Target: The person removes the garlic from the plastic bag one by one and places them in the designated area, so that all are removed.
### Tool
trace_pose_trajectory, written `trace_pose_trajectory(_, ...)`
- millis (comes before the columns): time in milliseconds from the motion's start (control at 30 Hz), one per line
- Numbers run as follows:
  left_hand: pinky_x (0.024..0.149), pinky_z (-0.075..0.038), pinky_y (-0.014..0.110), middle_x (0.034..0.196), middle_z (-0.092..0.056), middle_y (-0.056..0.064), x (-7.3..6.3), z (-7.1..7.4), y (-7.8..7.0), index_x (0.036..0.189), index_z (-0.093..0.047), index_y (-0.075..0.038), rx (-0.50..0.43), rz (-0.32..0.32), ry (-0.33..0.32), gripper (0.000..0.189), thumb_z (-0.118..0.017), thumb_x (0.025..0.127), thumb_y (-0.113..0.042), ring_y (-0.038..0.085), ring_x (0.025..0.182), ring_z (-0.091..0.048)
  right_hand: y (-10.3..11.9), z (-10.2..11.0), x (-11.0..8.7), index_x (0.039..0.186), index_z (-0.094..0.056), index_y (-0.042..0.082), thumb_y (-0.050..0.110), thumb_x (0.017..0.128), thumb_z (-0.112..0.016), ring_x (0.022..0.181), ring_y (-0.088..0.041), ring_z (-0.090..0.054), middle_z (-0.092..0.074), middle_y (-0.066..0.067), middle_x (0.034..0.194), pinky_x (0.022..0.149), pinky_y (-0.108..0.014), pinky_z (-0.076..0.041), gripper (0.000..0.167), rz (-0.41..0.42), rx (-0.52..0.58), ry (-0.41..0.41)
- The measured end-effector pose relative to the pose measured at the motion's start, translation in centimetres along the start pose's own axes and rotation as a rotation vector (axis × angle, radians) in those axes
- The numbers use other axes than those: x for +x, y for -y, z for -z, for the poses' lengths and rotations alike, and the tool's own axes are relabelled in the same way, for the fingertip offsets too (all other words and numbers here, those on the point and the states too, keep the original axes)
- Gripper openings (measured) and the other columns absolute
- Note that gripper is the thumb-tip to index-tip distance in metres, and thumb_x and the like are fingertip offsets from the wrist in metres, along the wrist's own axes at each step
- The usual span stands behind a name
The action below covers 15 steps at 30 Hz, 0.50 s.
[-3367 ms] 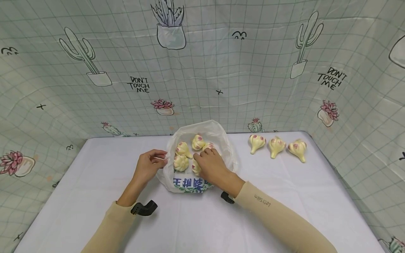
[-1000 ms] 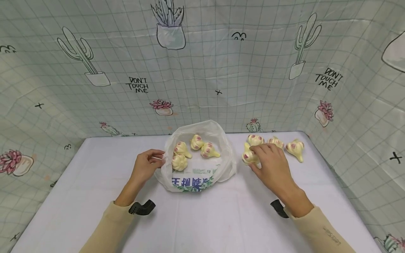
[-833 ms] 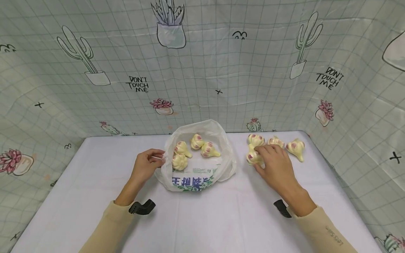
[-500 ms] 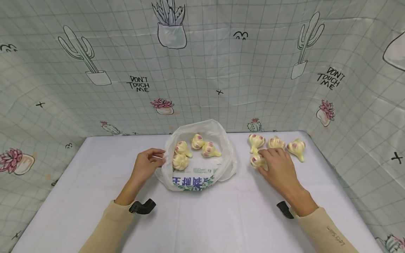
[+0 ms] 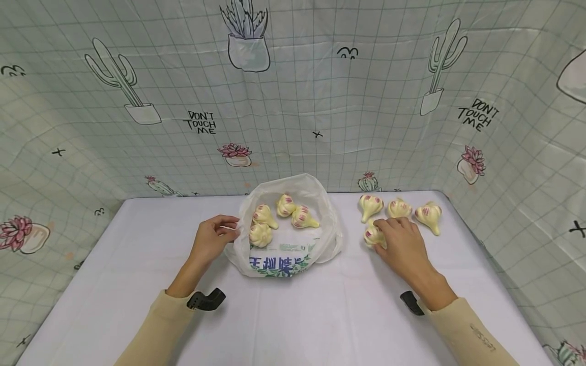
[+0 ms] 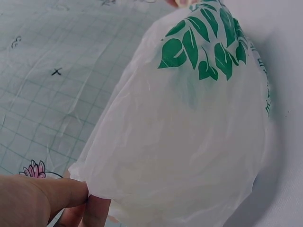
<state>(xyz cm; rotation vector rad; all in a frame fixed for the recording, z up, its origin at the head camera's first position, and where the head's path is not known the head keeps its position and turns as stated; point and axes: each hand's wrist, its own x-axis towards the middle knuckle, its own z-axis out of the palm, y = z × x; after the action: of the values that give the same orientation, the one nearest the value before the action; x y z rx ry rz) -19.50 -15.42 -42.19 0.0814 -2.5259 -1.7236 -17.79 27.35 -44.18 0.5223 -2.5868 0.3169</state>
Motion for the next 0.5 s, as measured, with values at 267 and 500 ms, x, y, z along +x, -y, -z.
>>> trace_pose_trajectory(267,0.070,-0.057,0.019,0.112,-0.071,0.021,-0.02,-0.13,0.10,0.120,-0.072,0.005,0.005,-0.001,-0.006,0.026,-0.072,0.094,0.007,0.020,0.088,-0.070,-0.01,-0.30,0.37,0.118,-0.070,-0.003,0.009,0.075,-0.092,0.110,-0.051,-0.060,-0.073,-0.025,0.113,0.096,-0.066,-0.045,0.050,-0.037,-0.006,0.078)
trace_pose_trajectory(500,0.070,-0.057,0.019,0.112,-0.071,0.020,-0.01,-0.17,0.16,0.120,-0.073,0.004,0.012,-0.002,-0.012,0.026,-0.072,0.094,0.007,0.019,0.087,-0.070,-0.14,-0.52,0.58,0.121,-0.068,-0.004,0.009,0.078,-0.090,0.113,-0.051,-0.060,-0.072,-0.026,0.117,0.093,-0.065,-0.046,0.050,-0.057,-0.014,0.120)
